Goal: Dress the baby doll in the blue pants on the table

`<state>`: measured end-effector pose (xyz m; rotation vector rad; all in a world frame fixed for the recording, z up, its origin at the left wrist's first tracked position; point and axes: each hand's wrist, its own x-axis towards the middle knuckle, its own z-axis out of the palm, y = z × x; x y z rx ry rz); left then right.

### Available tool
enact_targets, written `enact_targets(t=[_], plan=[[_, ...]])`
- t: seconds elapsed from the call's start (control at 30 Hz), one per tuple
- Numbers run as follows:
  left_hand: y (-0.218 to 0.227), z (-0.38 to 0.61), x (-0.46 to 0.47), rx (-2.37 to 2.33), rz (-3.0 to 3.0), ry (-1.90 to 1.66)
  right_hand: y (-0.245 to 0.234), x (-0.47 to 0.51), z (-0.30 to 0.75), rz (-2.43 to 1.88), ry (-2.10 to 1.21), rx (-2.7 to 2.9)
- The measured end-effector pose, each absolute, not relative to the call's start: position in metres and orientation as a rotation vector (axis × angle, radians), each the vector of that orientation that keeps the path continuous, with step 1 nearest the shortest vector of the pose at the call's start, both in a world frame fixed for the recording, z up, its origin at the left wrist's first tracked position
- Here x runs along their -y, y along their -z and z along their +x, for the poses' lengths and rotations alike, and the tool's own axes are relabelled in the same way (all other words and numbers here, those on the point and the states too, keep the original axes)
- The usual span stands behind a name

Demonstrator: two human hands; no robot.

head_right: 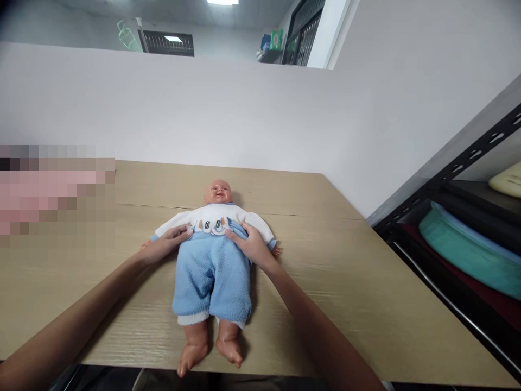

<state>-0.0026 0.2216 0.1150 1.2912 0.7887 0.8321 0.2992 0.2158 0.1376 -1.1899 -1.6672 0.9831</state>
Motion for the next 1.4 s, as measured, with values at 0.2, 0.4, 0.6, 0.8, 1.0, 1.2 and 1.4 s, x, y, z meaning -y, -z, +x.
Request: enact_targets(t=[0.2,0.4,0.6,0.8,1.0,1.2,1.4], plan=[[-0.1,-0.009,-0.205,-0.966,1.556,-0.98,-0.1,-0.191,0.323,-1.186,-0.999,1.444],[-0.091,0.004,-0.205,-1.043,1.533,-1.153,-0.09,-0.185,0.326,-1.18,-0.911,1.373],[-0.091,0.004,-0.202,-1.148,1.6,-1.116,-0.084,-0.183,0.321,-1.189,-0.827,1.389],[-0.095,-0.003,-0.195,-1.109,1.673,-1.004,-0.08,-0.191,0.323,-1.207,-0.85,1.365],[-0.101,0.017,-0.196,-1.075,1.478,-1.152,-0.085,-0.199,0.325,-1.188,-0.86,1.357],[-0.091,0.005,-0.198,-1.044,1.622,-1.035,-0.091,-0.19,0.339,-1.234,-0.8,1.418],[-0.087,-0.005,-0.195,-1.058,1.584,-0.972,-0.083,-0.188,0.346,-1.23,-1.006,1.344]])
